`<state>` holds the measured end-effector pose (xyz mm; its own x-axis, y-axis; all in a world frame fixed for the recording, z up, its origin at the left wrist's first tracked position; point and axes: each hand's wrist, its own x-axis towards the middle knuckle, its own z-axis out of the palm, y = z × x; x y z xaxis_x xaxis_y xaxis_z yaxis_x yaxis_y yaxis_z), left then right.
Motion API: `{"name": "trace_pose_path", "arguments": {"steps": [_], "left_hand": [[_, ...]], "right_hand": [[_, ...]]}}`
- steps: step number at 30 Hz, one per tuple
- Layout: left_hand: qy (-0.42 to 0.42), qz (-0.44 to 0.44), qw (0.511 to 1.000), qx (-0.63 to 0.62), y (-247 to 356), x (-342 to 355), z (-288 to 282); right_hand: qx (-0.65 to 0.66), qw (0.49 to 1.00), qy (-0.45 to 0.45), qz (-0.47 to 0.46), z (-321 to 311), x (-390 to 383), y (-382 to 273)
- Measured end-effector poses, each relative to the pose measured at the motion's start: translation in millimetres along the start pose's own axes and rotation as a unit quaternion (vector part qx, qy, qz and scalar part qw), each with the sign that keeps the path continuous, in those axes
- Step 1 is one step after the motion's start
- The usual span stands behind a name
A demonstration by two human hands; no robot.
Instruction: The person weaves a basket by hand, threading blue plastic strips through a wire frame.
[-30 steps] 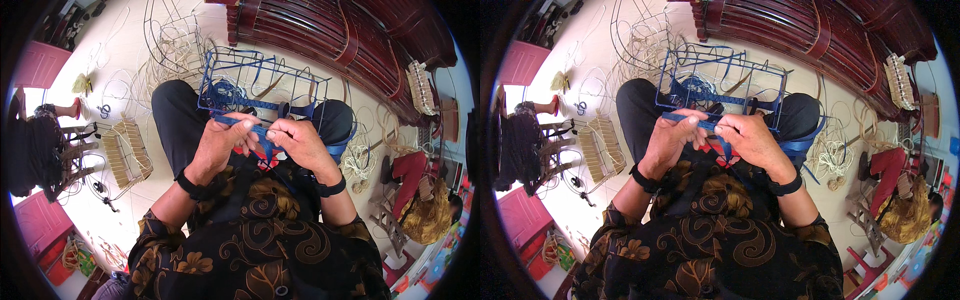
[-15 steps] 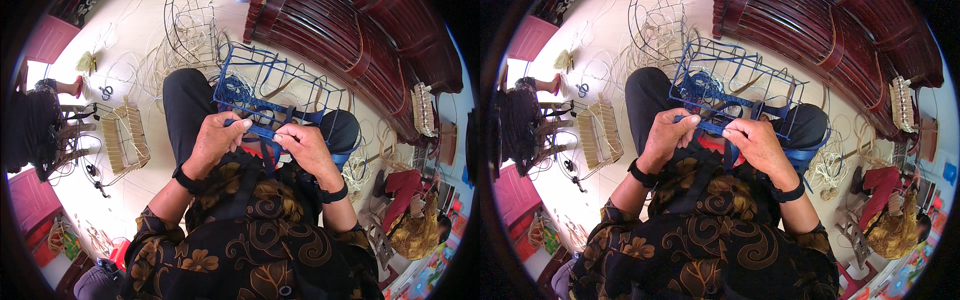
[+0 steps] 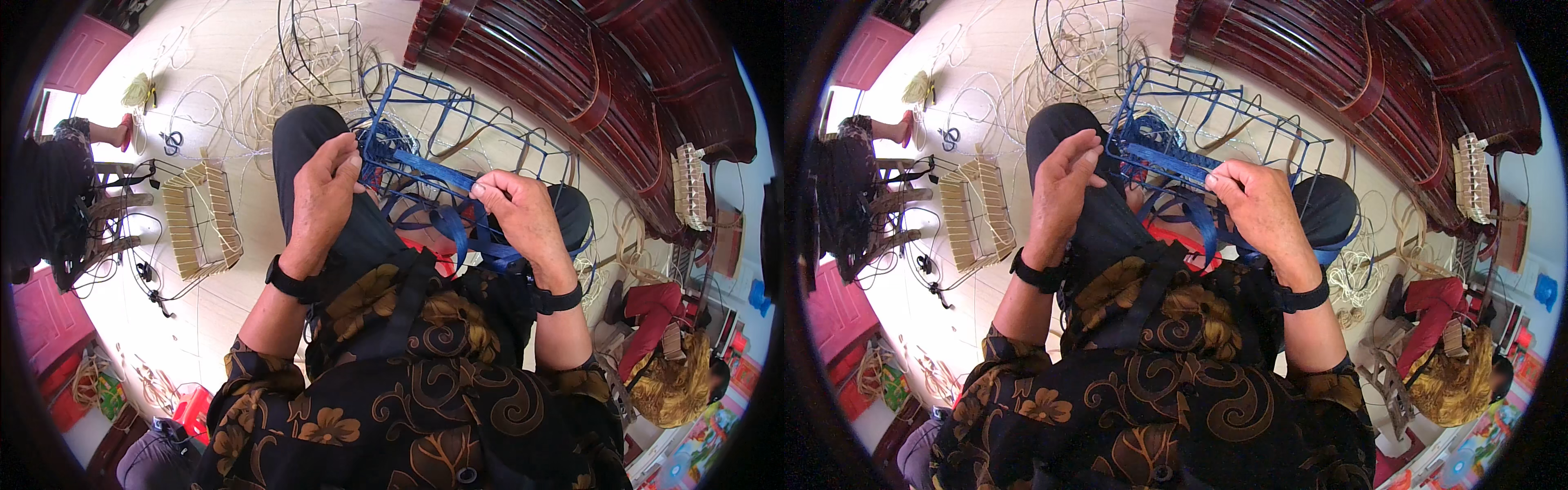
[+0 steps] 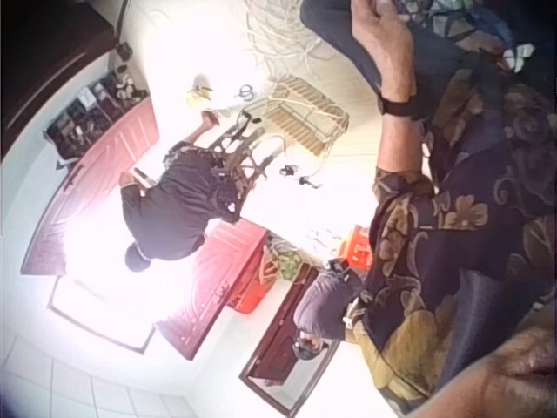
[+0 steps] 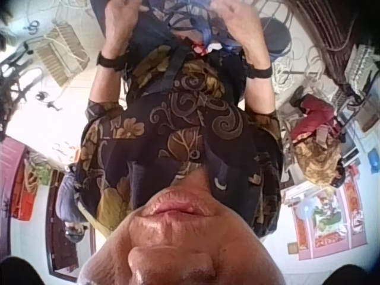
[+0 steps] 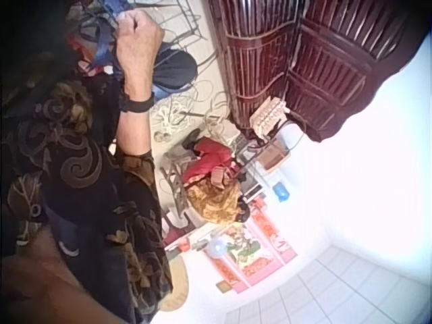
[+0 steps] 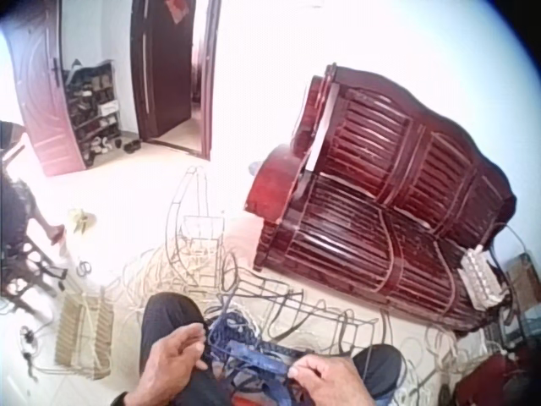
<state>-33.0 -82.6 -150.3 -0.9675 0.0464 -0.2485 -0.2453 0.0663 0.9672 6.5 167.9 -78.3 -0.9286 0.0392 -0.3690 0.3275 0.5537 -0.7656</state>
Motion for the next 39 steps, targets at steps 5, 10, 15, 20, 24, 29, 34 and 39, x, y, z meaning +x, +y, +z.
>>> {"name": "trace_pose_path", "arguments": {"steps": [5,10,15,20,24,29,34,39], "left_hand": [[-0.042,-0.056,0.997,-0.030,-3,4,2],[-0.068,-0.070,0.994,-0.043,-10,18,-3],[-0.091,-0.089,0.992,-0.024,-7,25,-5],[-0.101,-0.100,0.990,-0.013,-3,30,-7],[-0.103,-0.119,0.988,-0.007,6,31,-5],[-0.109,-0.136,0.985,0.001,6,39,-7],[-0.087,-0.129,0.987,0.028,-2,42,-6],[-0.033,-0.020,0.981,0.193,5,33,1]], "right_hand": [[-0.063,0.997,0.016,-0.044,10,10,9],[-0.111,0.987,0.055,-0.103,21,25,2],[-0.176,0.974,0.056,-0.130,32,40,4],[-0.185,0.974,0.051,-0.124,43,44,-4],[-0.192,0.973,0.025,-0.130,49,55,-5],[-0.188,0.973,0.007,-0.134,58,61,-8],[-0.191,0.968,0.009,-0.163,64,65,-2],[-0.191,0.967,0.021,-0.166,67,64,0]]}}
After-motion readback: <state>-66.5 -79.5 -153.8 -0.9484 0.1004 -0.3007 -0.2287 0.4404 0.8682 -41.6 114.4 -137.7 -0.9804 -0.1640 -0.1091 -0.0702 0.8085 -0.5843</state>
